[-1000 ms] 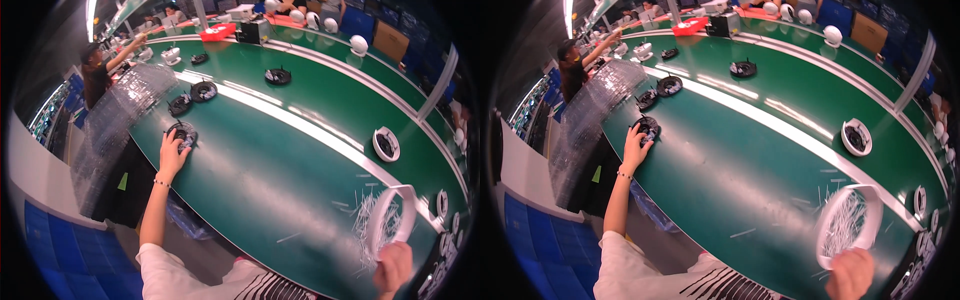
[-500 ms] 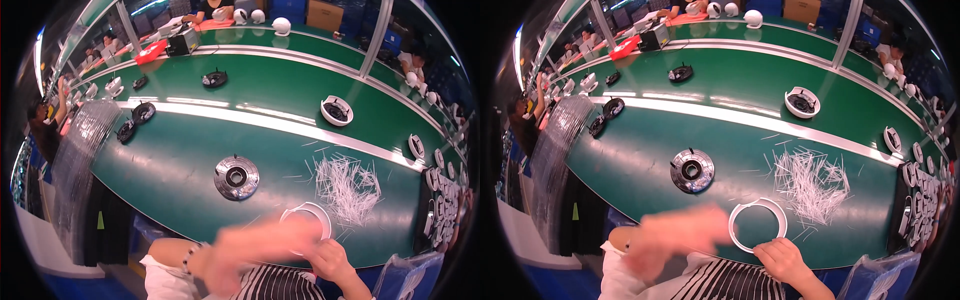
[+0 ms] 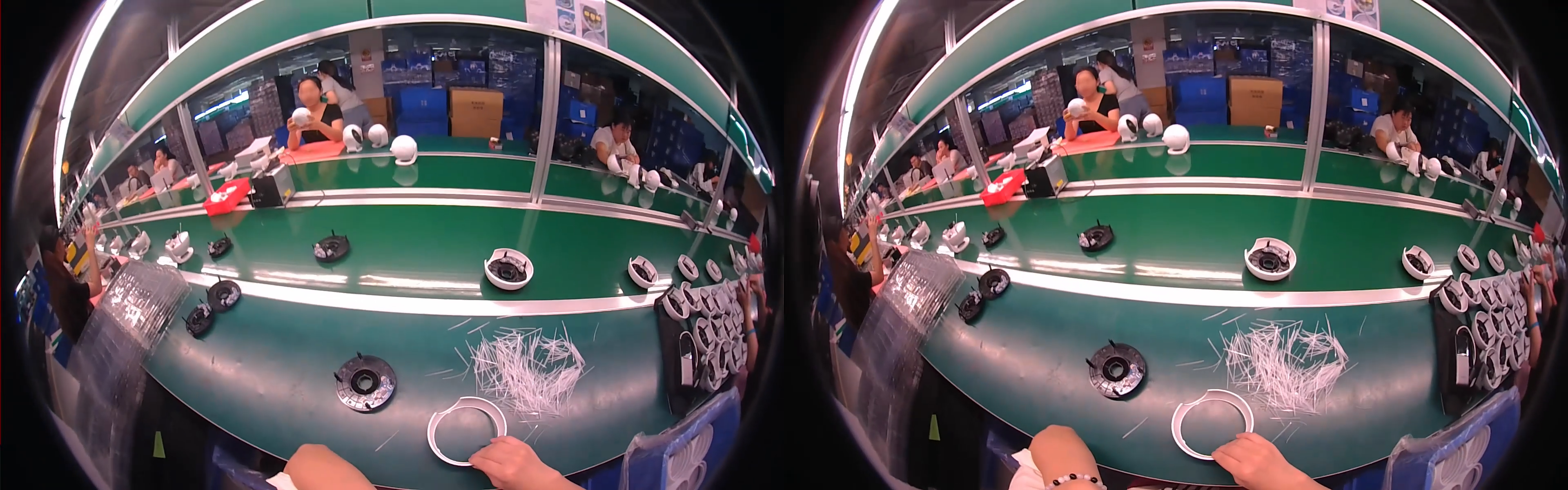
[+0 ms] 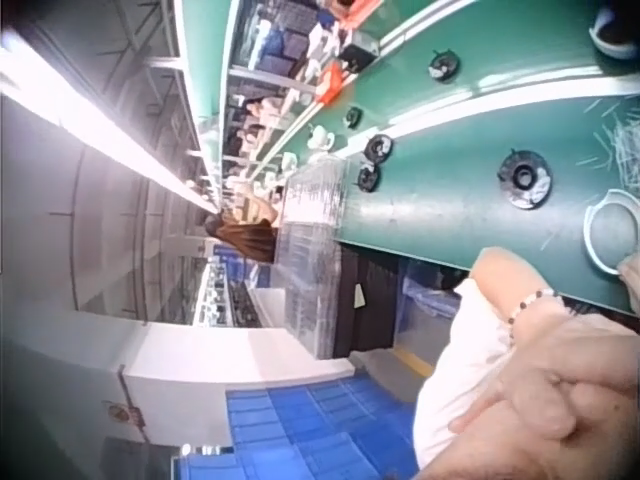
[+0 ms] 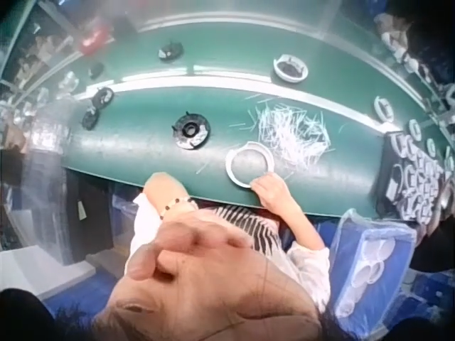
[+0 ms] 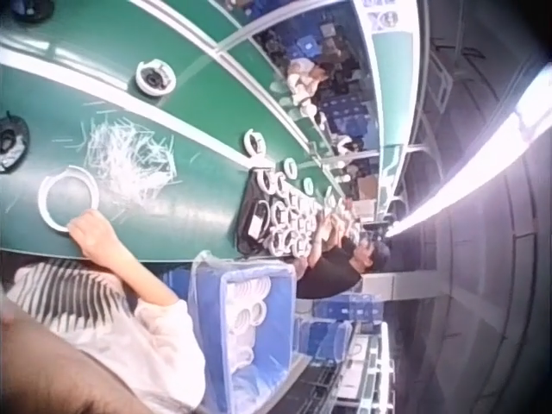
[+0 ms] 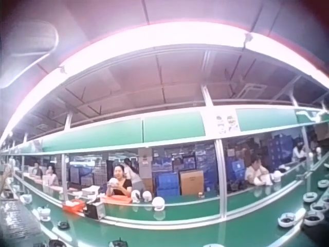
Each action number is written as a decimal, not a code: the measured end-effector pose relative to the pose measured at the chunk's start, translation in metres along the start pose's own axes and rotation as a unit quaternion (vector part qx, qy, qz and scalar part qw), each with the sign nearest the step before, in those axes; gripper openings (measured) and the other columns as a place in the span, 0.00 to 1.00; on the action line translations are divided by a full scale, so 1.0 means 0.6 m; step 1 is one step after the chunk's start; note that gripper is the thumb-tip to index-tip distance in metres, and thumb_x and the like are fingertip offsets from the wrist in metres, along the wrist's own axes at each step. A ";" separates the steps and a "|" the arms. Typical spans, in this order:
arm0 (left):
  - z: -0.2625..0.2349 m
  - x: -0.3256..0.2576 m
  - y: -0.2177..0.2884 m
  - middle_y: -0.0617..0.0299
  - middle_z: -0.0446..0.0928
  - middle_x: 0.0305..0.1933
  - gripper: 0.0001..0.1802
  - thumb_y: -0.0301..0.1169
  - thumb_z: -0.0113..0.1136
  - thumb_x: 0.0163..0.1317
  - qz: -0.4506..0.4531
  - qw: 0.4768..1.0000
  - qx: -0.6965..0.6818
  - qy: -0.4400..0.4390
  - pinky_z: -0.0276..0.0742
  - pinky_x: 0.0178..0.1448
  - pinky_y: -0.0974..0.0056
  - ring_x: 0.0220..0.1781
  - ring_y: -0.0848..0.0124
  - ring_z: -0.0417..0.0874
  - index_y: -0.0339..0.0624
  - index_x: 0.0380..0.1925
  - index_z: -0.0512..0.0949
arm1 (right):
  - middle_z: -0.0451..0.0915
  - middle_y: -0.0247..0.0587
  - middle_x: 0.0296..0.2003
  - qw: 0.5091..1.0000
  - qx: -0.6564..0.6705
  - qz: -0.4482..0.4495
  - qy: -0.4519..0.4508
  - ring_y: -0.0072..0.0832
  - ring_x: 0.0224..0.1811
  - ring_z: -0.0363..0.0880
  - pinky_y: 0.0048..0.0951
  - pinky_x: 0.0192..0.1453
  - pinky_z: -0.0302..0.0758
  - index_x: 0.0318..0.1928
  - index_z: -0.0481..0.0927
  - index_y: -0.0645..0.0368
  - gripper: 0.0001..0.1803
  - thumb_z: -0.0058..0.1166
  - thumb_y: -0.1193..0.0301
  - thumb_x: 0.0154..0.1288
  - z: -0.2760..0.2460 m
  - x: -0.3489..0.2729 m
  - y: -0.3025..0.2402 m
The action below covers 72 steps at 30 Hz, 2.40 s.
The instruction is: Assembling the components of circular lighting fixtures on a factory production line.
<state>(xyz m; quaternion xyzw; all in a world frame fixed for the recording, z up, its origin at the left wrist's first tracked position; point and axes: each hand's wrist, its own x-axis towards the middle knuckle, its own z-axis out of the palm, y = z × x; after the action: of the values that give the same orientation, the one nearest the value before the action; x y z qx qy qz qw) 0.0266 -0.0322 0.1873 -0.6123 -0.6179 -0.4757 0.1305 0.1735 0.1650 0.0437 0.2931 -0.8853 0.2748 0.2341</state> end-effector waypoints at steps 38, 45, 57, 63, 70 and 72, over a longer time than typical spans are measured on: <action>0.006 -0.113 -0.215 0.55 0.78 0.32 0.15 0.25 0.59 0.44 -0.449 0.885 0.035 -0.117 0.73 0.40 0.67 0.34 0.70 0.79 0.34 0.36 0.74 | 0.52 0.56 0.57 0.970 0.094 0.208 -0.081 0.49 0.61 0.48 0.47 0.63 0.44 0.60 0.48 0.64 0.62 0.70 0.56 0.24 -0.033 0.065 0.067; 0.146 -0.043 -0.238 0.53 0.78 0.33 0.15 0.30 0.57 0.47 -0.433 0.895 -0.095 -0.053 0.73 0.42 0.66 0.37 0.70 0.78 0.36 0.37 0.74 | 0.50 0.59 0.58 0.933 0.148 0.301 0.127 0.48 0.61 0.49 0.41 0.63 0.50 0.60 0.44 0.69 0.62 0.69 0.53 0.29 0.006 0.109 0.112; 0.258 -0.014 -0.204 0.54 0.71 0.48 0.26 0.46 0.35 0.61 -0.443 0.639 -0.598 0.195 0.67 0.55 0.59 0.49 0.63 0.72 0.36 0.49 0.66 | 0.55 0.52 0.54 0.877 0.185 0.361 0.256 0.35 0.57 0.57 0.33 0.60 0.57 0.60 0.40 0.68 0.59 0.70 0.64 0.34 0.033 0.085 0.176; 0.229 -0.016 -0.219 0.51 0.69 0.50 0.33 0.55 0.33 0.58 -0.460 0.545 -0.694 0.094 0.67 0.55 0.54 0.51 0.59 0.71 0.39 0.51 0.64 | 0.50 0.55 0.56 0.909 0.111 0.353 0.193 0.39 0.60 0.53 0.35 0.62 0.53 0.60 0.38 0.69 0.63 0.70 0.61 0.32 0.017 0.095 0.154; 0.231 -0.022 -0.225 0.51 0.69 0.49 0.28 0.48 0.36 0.58 -0.463 0.549 -0.687 0.110 0.69 0.54 0.54 0.50 0.59 0.71 0.39 0.50 0.65 | 0.43 0.57 0.60 0.864 0.283 0.341 0.241 0.40 0.63 0.48 0.34 0.63 0.52 0.61 0.34 0.67 0.64 0.71 0.65 0.32 0.015 0.091 0.167; 0.232 -0.021 -0.221 0.52 0.70 0.47 0.27 0.46 0.34 0.59 -0.467 0.552 -0.677 0.138 0.70 0.53 0.56 0.48 0.60 0.73 0.38 0.48 0.67 | 0.44 0.56 0.60 0.900 0.179 0.340 0.203 0.39 0.62 0.49 0.35 0.63 0.52 0.61 0.34 0.67 0.63 0.71 0.66 0.33 0.014 0.094 0.152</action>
<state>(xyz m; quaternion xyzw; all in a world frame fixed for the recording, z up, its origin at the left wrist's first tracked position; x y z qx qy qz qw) -0.0290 0.0910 0.0495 -0.0720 -0.2866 -0.8263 -0.4795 0.0714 0.1993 0.0380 -0.0510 -0.8000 0.5454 0.2448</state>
